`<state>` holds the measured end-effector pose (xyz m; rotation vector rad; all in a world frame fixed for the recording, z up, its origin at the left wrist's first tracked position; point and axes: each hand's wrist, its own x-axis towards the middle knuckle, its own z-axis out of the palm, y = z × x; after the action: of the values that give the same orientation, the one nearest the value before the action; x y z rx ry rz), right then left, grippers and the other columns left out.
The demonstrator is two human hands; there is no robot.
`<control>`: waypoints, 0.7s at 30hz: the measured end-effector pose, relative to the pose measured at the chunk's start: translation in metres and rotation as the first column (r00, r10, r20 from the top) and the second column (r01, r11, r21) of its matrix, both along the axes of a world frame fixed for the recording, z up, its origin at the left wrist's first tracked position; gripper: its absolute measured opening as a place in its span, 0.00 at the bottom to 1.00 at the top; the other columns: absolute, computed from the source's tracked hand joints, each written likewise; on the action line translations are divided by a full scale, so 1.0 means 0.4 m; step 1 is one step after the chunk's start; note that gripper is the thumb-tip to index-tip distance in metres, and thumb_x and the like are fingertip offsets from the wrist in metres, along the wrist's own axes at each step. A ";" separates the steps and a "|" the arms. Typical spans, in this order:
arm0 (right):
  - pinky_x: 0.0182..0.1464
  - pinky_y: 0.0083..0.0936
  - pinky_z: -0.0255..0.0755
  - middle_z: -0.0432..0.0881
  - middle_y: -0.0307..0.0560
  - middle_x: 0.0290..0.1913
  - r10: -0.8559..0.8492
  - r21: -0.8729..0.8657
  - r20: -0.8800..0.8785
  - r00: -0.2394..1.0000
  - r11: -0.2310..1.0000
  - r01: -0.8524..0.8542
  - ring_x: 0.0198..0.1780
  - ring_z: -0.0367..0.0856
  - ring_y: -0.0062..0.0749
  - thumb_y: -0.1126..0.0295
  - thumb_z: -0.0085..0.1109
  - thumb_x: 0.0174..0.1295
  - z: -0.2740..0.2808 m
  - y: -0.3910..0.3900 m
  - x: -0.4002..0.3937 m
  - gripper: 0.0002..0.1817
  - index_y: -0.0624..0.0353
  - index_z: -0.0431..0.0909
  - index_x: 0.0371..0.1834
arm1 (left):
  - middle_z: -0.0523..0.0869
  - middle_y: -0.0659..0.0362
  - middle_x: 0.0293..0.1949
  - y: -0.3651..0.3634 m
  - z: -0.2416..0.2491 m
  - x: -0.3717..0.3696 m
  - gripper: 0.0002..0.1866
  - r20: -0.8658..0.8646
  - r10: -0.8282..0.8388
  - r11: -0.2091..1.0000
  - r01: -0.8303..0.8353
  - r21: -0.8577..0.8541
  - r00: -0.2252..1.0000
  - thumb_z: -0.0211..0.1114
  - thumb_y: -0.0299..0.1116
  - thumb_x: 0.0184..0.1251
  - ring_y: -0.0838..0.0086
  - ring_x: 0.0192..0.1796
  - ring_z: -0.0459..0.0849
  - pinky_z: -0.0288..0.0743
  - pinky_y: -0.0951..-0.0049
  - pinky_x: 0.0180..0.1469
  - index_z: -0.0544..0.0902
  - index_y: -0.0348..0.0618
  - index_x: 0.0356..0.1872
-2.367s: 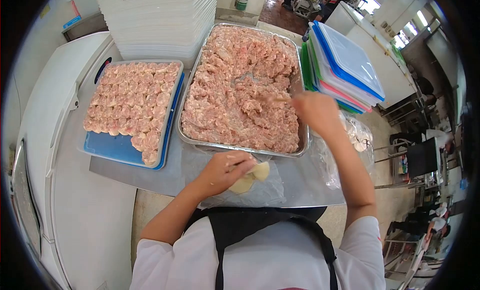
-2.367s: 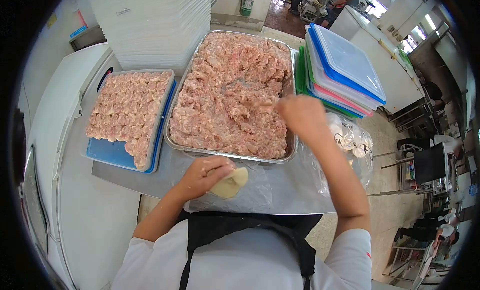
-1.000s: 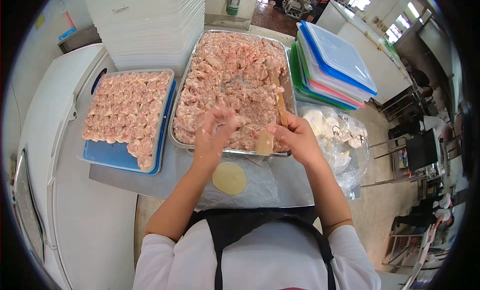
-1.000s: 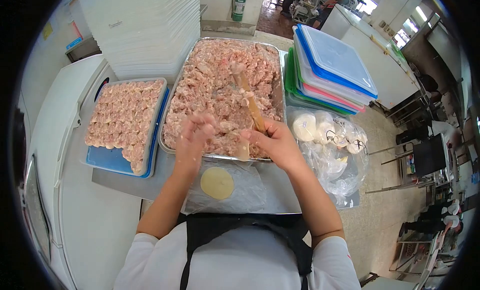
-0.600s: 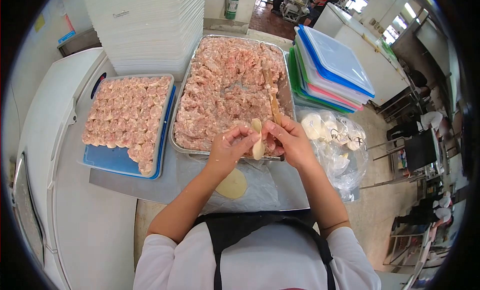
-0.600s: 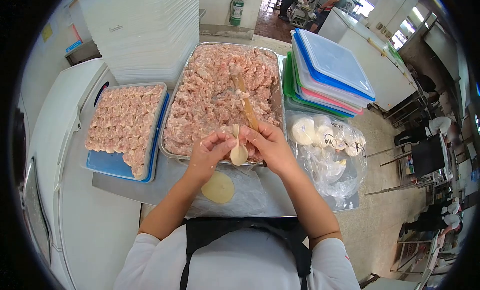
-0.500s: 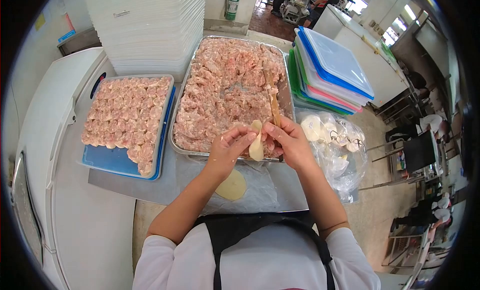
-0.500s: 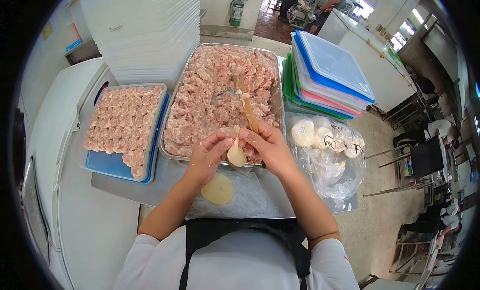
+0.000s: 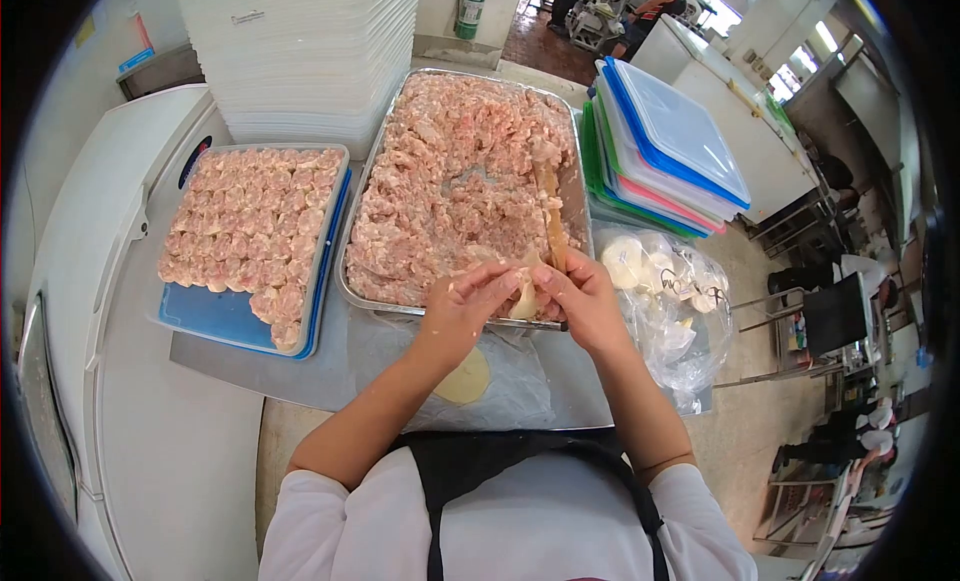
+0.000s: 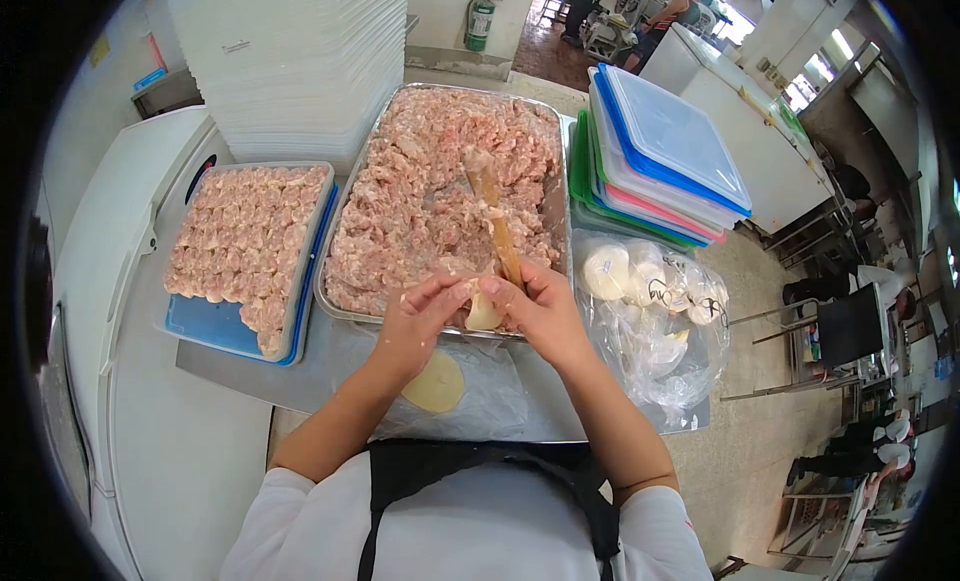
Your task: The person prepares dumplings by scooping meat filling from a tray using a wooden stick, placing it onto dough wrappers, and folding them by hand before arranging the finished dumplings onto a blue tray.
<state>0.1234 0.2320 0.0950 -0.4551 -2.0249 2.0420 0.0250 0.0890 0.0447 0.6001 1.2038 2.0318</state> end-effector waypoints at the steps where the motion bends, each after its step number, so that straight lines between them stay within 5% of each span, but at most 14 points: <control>1: 0.26 0.12 0.60 0.76 0.30 0.26 -0.002 0.001 -0.001 1.000 1.000 0.002 0.27 0.69 0.10 0.63 0.62 0.69 0.000 0.000 -0.002 0.10 0.58 0.81 0.38 | 0.83 0.64 0.38 -0.004 0.004 0.003 0.11 -0.001 -0.002 1.000 0.002 0.001 1.000 0.64 0.32 0.73 0.84 0.40 0.81 0.77 0.81 0.43 0.84 0.35 0.48; 10: 0.27 0.13 0.61 0.76 0.29 0.29 -0.012 -0.035 -0.027 1.000 0.999 0.011 0.26 0.69 0.11 0.66 0.63 0.66 -0.005 0.008 0.003 0.09 0.60 0.80 0.43 | 0.82 0.64 0.41 -0.011 0.009 -0.033 0.08 -0.215 0.230 0.973 -0.230 0.027 0.949 0.60 0.29 0.74 0.84 0.38 0.80 0.76 0.82 0.40 0.83 0.35 0.44; 12: 0.27 0.14 0.61 0.75 0.29 0.28 0.052 -0.122 0.020 0.998 0.991 -0.049 0.26 0.69 0.11 0.66 0.65 0.65 -0.016 0.021 0.021 0.10 0.60 0.80 0.41 | 0.83 0.61 0.42 -0.019 0.019 -0.061 0.08 0.164 0.220 0.962 -0.242 0.129 0.962 0.58 0.31 0.75 0.81 0.39 0.82 0.78 0.79 0.41 0.79 0.36 0.45; 15: 0.26 0.14 0.61 0.73 0.29 0.25 0.096 -0.069 0.119 0.988 0.994 -0.088 0.26 0.70 0.11 0.65 0.65 0.64 -0.011 0.005 0.054 0.09 0.58 0.79 0.37 | 0.84 0.58 0.42 -0.042 0.020 -0.122 0.09 0.301 0.253 0.906 -0.334 0.259 0.919 0.56 0.33 0.76 0.78 0.40 0.84 0.80 0.76 0.43 0.77 0.38 0.47; 21: 0.27 0.15 0.57 0.69 0.28 0.23 0.229 0.114 0.155 0.961 0.962 -0.248 0.26 0.64 0.11 0.65 0.71 0.61 -0.085 -0.019 0.110 0.13 0.55 0.74 0.29 | 0.85 0.58 0.41 -0.088 0.037 -0.153 0.08 0.243 0.259 0.918 -0.316 0.238 0.935 0.57 0.32 0.76 0.74 0.41 0.85 0.81 0.75 0.44 0.78 0.39 0.47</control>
<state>0.1672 0.2244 0.0611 -0.3518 -2.3880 2.0394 -0.0363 0.0537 0.0593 0.3373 0.9374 2.4704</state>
